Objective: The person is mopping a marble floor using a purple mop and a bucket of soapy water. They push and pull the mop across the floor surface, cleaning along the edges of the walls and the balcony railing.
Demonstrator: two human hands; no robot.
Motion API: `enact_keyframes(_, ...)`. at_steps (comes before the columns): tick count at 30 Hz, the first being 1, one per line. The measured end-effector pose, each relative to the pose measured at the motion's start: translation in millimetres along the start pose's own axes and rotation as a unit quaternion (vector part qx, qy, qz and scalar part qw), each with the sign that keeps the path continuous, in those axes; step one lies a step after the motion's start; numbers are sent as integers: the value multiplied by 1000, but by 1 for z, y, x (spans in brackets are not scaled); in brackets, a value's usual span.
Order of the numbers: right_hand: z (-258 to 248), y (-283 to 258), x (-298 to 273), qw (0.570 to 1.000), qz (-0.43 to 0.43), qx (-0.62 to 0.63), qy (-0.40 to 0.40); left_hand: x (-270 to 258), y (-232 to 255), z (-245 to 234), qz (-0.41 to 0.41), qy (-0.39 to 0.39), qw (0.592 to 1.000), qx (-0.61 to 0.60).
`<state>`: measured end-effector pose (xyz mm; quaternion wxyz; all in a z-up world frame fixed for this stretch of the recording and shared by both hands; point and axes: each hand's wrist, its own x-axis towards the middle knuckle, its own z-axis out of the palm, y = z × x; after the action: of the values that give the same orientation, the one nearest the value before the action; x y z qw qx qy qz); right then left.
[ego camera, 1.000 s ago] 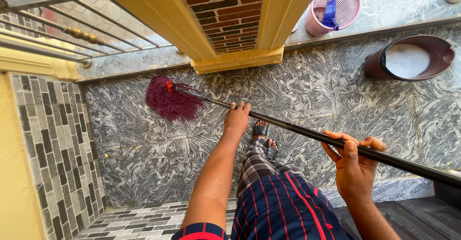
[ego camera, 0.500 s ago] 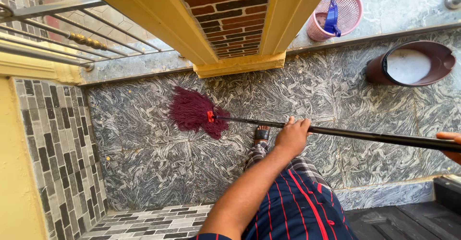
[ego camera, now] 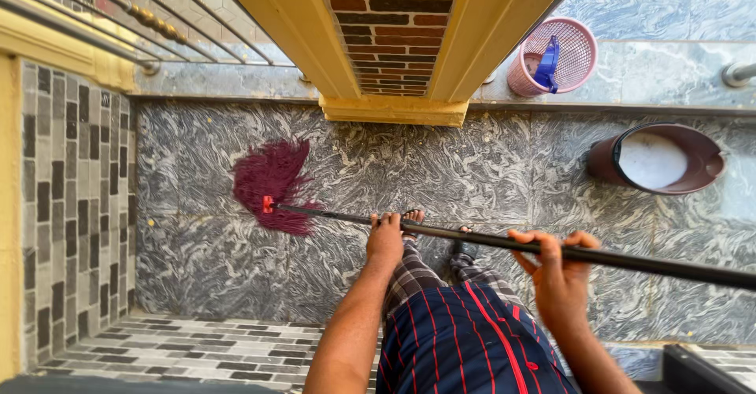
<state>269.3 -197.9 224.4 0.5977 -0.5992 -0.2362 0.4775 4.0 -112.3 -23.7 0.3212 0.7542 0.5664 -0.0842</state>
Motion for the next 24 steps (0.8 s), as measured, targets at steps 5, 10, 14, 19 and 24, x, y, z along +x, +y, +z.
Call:
enact_keyframes(5,-57,-27,0,999,15,-36,17,-2,47,42,36,56,998,0)
enact_keyframes(10,-149,-105,2,991,-85,-102,-20,-4,175,30,71,19,995,-74)
enact_keyframes(14,-207,-137,17,974,-104,-200,-22,-28,248,-13,58,25,987,-147)
enact_keyframes(19,-203,-126,33,974,-139,-160,-77,-27,248,-13,46,116,978,-168)
enact_keyframes(24,-145,-80,38,989,-86,-51,-106,-26,181,6,-63,50,984,-156)
